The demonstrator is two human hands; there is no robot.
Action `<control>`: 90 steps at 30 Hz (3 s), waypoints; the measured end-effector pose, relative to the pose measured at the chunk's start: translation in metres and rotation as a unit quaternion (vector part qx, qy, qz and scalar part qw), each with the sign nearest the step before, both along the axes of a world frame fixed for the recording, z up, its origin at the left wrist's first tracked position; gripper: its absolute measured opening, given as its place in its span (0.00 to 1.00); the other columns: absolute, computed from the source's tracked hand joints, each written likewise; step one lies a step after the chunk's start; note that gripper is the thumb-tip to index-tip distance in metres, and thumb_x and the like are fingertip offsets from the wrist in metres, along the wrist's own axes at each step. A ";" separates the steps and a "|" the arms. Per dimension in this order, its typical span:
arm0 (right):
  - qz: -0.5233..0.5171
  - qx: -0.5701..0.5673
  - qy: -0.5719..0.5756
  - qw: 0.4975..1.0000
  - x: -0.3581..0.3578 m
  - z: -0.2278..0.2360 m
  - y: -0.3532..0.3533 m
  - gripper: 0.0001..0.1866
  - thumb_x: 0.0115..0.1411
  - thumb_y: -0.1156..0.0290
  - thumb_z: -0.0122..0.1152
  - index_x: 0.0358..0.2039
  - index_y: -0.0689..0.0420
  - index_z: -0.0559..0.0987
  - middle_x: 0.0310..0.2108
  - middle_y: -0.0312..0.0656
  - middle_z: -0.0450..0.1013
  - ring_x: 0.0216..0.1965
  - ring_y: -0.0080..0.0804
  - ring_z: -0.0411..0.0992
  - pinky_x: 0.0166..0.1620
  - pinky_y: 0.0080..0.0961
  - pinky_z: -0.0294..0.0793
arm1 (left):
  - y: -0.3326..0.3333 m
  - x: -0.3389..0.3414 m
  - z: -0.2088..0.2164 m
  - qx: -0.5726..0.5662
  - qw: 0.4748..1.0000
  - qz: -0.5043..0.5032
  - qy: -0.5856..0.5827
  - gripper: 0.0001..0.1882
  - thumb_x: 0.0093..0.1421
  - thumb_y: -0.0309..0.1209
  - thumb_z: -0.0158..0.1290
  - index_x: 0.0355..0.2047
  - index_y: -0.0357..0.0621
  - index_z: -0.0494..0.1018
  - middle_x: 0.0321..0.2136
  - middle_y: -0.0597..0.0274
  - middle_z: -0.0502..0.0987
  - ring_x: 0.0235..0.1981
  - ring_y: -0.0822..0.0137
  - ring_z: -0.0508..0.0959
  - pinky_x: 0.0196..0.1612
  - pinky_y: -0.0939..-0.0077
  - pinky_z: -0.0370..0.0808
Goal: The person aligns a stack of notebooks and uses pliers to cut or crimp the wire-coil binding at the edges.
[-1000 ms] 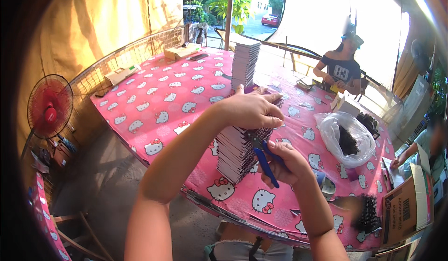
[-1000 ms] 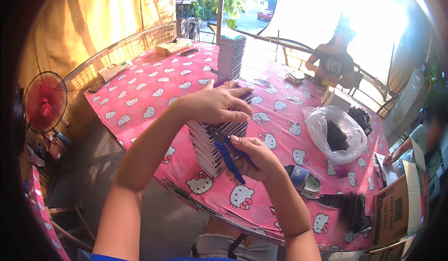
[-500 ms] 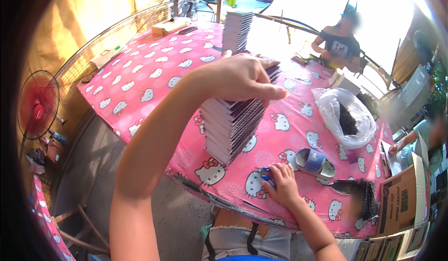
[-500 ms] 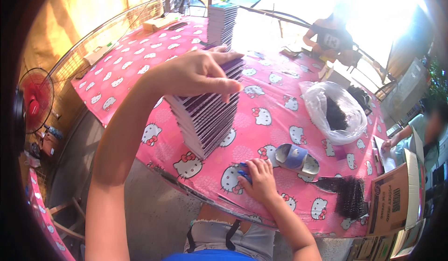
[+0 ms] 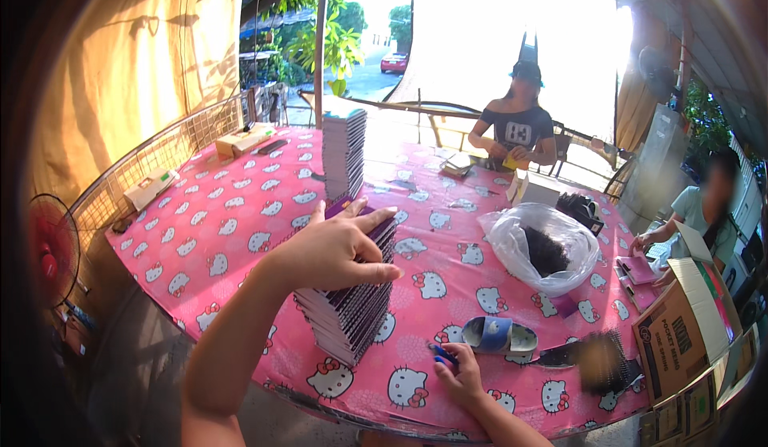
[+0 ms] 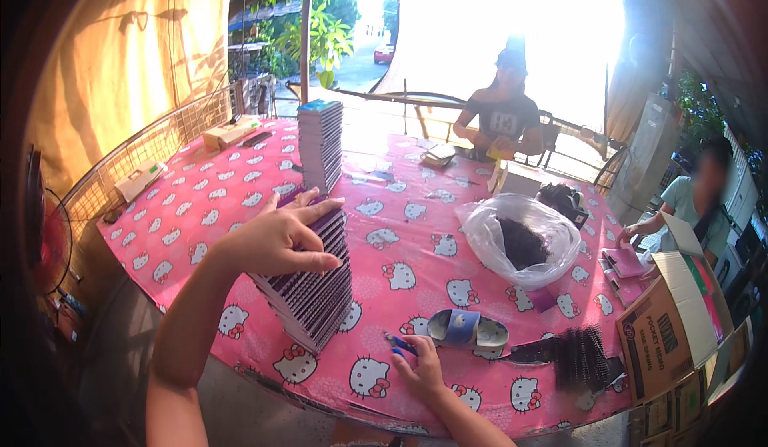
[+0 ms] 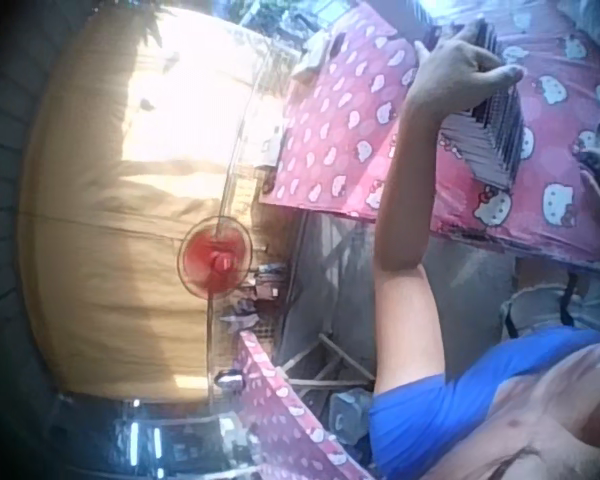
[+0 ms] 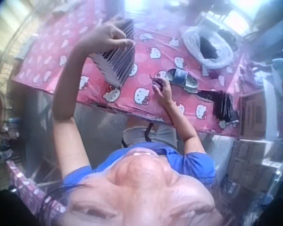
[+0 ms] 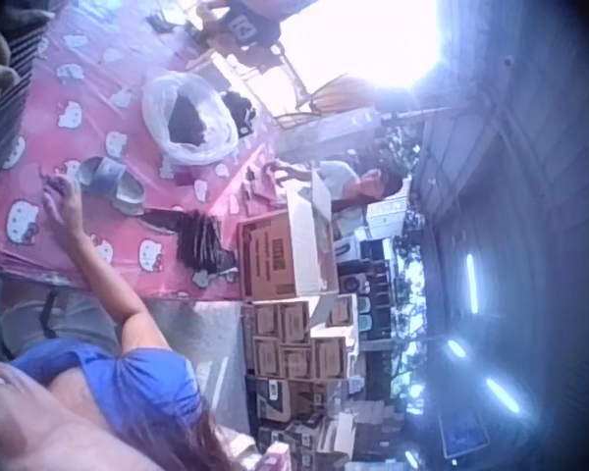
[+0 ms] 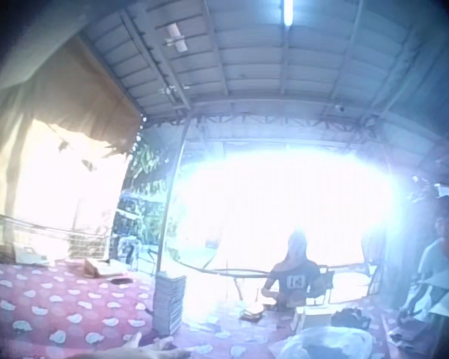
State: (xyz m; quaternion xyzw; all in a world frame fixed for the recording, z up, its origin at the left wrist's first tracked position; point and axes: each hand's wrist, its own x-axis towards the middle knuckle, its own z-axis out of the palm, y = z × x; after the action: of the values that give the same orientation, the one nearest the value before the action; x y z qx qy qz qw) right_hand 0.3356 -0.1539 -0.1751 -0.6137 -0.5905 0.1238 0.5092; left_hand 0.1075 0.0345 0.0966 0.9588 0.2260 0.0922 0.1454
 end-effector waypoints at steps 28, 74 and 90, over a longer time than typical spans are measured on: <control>0.366 0.069 0.730 0.573 -0.014 0.231 -0.015 0.26 0.68 0.50 0.44 0.50 0.61 0.73 0.40 0.45 0.72 0.38 0.39 0.70 0.42 0.39 0.69 | 0.002 -0.002 -0.001 -0.036 0.999 0.010 -0.026 0.23 0.56 0.59 0.58 0.32 0.53 0.85 0.69 0.55 0.56 0.72 0.42 0.42 0.66 0.30 0.33; 0.336 -0.286 0.364 0.820 -0.055 0.195 0.068 0.24 0.65 0.50 0.59 0.42 0.63 0.79 0.29 0.42 0.78 0.25 0.26 0.76 0.27 0.22 0.74 | 0.009 -0.005 -0.006 -0.043 0.998 -0.017 -0.045 0.28 0.56 0.62 0.56 0.28 0.48 0.85 0.69 0.45 0.53 0.68 0.48 0.58 0.66 0.62 0.58; 0.307 -0.180 0.279 0.892 -0.062 0.176 0.070 0.20 0.59 0.61 0.69 0.39 0.67 0.79 0.29 0.40 0.78 0.31 0.25 0.76 0.37 0.20 0.75 | 0.007 -0.005 -0.005 -0.024 0.997 -0.039 -0.068 0.30 0.60 0.60 0.53 0.20 0.45 0.83 0.67 0.41 0.56 0.68 0.49 0.58 0.66 0.63 0.56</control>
State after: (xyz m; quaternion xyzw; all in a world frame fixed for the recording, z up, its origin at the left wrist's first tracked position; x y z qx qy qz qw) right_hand 0.2734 -0.0834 0.0008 -0.4233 -0.5510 0.5438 0.4706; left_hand 0.1028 0.0412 0.0912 0.9546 0.1805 0.1463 0.1865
